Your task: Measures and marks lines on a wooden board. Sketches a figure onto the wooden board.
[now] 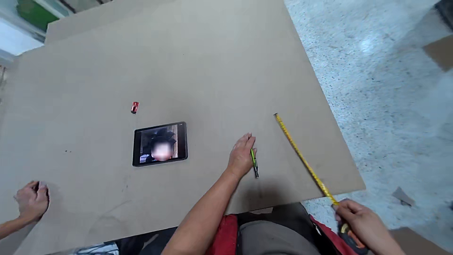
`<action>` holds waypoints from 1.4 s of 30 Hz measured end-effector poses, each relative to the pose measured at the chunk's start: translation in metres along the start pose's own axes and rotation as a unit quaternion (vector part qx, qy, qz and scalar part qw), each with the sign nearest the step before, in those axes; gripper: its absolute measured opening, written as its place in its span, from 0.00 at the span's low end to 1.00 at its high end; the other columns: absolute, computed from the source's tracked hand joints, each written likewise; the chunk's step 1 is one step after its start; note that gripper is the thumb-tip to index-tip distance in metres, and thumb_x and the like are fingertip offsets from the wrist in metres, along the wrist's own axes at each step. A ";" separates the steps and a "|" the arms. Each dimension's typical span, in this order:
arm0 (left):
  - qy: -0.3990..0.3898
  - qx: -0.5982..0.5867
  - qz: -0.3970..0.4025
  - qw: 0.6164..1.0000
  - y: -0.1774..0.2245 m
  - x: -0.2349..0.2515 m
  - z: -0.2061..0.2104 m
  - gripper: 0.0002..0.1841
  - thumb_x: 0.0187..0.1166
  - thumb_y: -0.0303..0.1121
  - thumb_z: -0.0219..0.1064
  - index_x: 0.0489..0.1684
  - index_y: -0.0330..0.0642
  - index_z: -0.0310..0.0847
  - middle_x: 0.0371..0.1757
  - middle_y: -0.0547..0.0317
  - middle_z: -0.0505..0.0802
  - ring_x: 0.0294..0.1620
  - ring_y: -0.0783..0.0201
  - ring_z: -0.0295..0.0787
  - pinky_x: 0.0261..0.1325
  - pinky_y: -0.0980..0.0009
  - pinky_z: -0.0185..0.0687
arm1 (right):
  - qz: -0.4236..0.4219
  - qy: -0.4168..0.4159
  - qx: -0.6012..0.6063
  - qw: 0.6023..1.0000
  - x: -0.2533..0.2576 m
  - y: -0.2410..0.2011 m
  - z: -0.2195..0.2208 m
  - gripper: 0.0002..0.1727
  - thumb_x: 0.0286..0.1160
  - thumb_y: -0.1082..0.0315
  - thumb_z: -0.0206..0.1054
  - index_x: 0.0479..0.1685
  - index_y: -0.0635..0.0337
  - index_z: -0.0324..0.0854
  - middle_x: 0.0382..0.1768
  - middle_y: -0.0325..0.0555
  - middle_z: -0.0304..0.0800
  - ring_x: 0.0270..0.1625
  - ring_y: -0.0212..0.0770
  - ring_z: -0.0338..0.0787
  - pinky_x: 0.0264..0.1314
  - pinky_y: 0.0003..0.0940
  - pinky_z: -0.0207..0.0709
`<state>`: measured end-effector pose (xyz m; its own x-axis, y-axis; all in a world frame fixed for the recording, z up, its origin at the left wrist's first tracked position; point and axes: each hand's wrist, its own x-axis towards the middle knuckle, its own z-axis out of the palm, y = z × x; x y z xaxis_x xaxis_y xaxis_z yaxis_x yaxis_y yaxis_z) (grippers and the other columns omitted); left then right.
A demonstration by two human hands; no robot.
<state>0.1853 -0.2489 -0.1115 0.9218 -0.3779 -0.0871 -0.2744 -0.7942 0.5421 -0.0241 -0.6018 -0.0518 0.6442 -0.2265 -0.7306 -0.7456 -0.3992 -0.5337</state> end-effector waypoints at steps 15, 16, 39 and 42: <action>-0.047 0.050 0.138 0.988 -0.076 -0.006 -0.016 0.26 0.93 0.49 0.47 0.82 0.49 0.75 0.92 0.59 0.69 0.96 0.54 0.51 0.96 0.49 0.44 | 0.053 -0.014 0.278 0.959 -0.041 -0.045 0.242 0.12 0.85 0.61 0.67 0.46 0.61 0.90 0.36 0.48 0.97 0.38 0.43 0.94 0.45 0.42 0.88; -0.048 0.047 0.133 0.989 -0.075 -0.005 -0.016 0.27 0.92 0.51 0.48 0.82 0.49 0.74 0.92 0.61 0.69 0.96 0.55 0.50 0.96 0.49 0.43 | 0.049 -0.009 0.272 0.961 -0.040 -0.042 0.245 0.13 0.85 0.60 0.67 0.45 0.60 0.90 0.35 0.47 0.97 0.37 0.43 0.94 0.44 0.43 0.87; -0.049 0.063 0.033 0.996 -0.059 0.007 -0.017 0.29 0.87 0.55 0.53 0.85 0.56 0.68 0.96 0.69 0.59 0.98 0.58 0.40 0.96 0.45 0.30 | 0.035 0.066 0.265 0.961 -0.034 -0.031 0.260 0.10 0.80 0.60 0.72 0.42 0.57 0.92 0.32 0.41 0.98 0.36 0.38 0.96 0.44 0.41 0.89; -0.047 0.057 0.039 0.997 -0.060 0.006 -0.016 0.29 0.87 0.55 0.53 0.85 0.56 0.68 0.96 0.67 0.60 0.98 0.57 0.40 0.96 0.45 0.30 | 0.046 0.057 0.258 0.963 -0.037 -0.033 0.258 0.10 0.81 0.59 0.72 0.43 0.56 0.92 0.33 0.41 0.99 0.37 0.39 0.96 0.46 0.43 0.90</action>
<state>0.2113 -0.1958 -0.1311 0.8682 -0.4790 -0.1292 -0.3782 -0.8075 0.4526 -0.0670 -0.3512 -0.1173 0.5639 -0.3482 -0.7489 -0.7667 0.1162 -0.6314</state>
